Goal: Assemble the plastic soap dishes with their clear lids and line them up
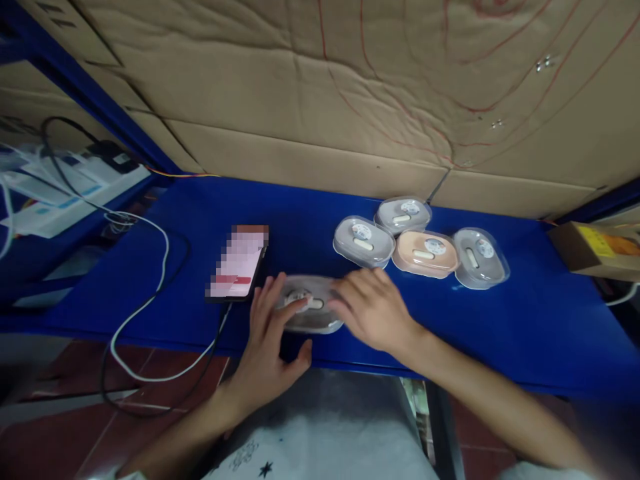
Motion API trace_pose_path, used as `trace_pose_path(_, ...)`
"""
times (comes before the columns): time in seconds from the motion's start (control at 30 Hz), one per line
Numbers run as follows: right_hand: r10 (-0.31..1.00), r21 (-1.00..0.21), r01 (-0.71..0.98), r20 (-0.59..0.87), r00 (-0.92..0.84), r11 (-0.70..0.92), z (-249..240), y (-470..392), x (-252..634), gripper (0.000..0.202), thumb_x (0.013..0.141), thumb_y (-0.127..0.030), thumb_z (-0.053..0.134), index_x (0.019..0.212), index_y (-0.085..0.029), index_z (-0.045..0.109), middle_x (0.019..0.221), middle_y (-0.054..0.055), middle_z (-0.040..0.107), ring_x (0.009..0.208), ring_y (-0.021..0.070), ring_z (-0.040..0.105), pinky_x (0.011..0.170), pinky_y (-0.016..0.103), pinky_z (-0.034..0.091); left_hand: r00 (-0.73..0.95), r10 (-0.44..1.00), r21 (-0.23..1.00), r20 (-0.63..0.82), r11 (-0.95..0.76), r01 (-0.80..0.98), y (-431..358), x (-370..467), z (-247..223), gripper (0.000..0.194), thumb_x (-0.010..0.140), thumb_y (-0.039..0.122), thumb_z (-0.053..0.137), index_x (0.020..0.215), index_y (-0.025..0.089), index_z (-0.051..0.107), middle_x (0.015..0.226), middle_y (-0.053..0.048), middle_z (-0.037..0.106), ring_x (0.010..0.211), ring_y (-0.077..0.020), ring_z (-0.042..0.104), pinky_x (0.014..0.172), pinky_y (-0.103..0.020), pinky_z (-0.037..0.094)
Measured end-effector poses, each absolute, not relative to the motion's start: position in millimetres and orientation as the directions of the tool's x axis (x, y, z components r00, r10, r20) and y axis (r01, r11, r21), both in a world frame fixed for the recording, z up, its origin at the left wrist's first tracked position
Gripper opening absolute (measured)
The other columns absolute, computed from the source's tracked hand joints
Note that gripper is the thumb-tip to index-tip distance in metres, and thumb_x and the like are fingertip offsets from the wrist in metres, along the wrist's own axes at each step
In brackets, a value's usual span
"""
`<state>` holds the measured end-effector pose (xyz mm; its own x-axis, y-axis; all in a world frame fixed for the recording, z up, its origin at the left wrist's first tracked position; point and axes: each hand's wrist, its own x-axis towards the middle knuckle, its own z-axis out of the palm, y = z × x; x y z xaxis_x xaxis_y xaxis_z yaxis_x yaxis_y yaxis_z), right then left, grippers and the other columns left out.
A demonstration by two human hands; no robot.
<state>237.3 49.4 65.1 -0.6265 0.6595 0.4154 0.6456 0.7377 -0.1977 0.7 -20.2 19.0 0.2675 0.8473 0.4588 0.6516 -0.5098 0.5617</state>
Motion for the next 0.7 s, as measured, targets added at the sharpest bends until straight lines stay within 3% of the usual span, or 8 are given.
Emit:
trace_pose_path(0.07, 0.763, -0.205, 0.761, 0.396, -0.511, 0.616, 60.8, 54.3, 256.5, 0.036, 0.113, -0.036, 0.042, 0.112, -0.015, 0.071, 0.103, 0.011, 0.077, 0.094, 0.0282, 0.071, 0.087, 0.044, 0.049, 0.308, 0.849, 0.536, 0.429, -0.514, 0.67, -18.6, 3.7, 18.7, 0.06, 0.09, 0.014, 0.066, 0.147, 0.022, 0.048, 0.174, -0.019, 0.025, 0.163, -0.0418, 0.023, 0.128, -0.072, 0.024)
trace_pose_path(0.17, 0.826, -0.185, 0.836, 0.366, -0.429, 0.517, 52.4, 64.8, 267.7, 0.043, 0.113, -0.04, 0.041, 0.132, -0.011, 0.066, 0.133, 0.021, 0.071, 0.125, 0.037, 0.067, 0.104, 0.053, 0.049, 0.327, 0.844, 0.549, 0.425, -0.528, 0.648, -17.9, 5.0, 19.5, 0.059, 0.091, 0.014, 0.067, 0.147, 0.023, 0.05, 0.174, -0.019, 0.025, 0.16, -0.0416, 0.03, 0.124, -0.068, 0.035)
trace_pose_path(0.23, 0.831, -0.233, 0.824, 0.366, -0.418, 0.517, 50.2, 67.4, 267.8, 0.045, 0.113, -0.041, 0.04, 0.141, -0.012, 0.062, 0.148, 0.022, 0.063, 0.139, 0.0381, 0.059, 0.113, 0.058, 0.045, 0.325, 0.859, 0.565, 0.396, -0.507, 0.651, -18.0, 4.2, 21.2, 0.059, 0.091, 0.016, 0.068, 0.147, 0.026, 0.051, 0.176, -0.016, 0.019, 0.16, -0.0426, 0.028, 0.123, -0.067, 0.038)
trace_pose_path(0.37, 0.762, -0.432, 0.628, 0.331, -0.557, 0.647, 55.9, 58.9, 264.3, 0.05, 0.112, -0.046, 0.045, 0.153, -0.019, 0.052, 0.156, 0.018, 0.058, 0.147, 0.0327, 0.053, 0.119, 0.057, 0.045, 0.31, 0.904, 0.652, 0.295, -0.428, 0.626, -17.2, 1.6, 20.8, 0.075, 0.092, 0.023, 0.074, 0.158, 0.031, 0.04, 0.177, -0.017, 0.016, 0.161, -0.0443, 0.028, 0.122, -0.067, 0.041)
trace_pose_path(0.5, 0.598, -0.501, 0.444, 0.199, -0.776, 0.743, 55.1, 47.9, 258.7, 0.087, 0.094, -0.063, 0.071, 0.164, -0.022, 0.039, 0.171, 0.02, 0.036, 0.157, 0.0379, 0.039, 0.121, 0.059, 0.045, 0.283, 0.924, 0.713, 0.256, -0.378, 0.591, -15.0, -0.1, 12.0, 0.091, 0.092, 0.028, 0.076, 0.166, 0.034, 0.023, 0.176, -0.018, 0.024, 0.16, -0.0419, 0.033, 0.122, -0.067, 0.041)
trace_pose_path(0.7, 0.639, -0.621, 0.402, 0.215, -0.738, 0.673, 42.9, 55.0, 262.2, 0.075, 0.099, -0.054, 0.069, 0.163, -0.026, 0.041, 0.168, 0.017, 0.044, 0.155, 0.0332, 0.045, 0.122, 0.054, 0.046, 0.215, 0.952, 0.762, 0.217, -0.303, 0.572, -15.3, -1.2, 4.6, 0.11, 0.087, 0.034, 0.085, 0.168, 0.038, 0.012, 0.172, -0.016, 0.037, 0.157, -0.0378, 0.041, 0.124, -0.061, 0.041)
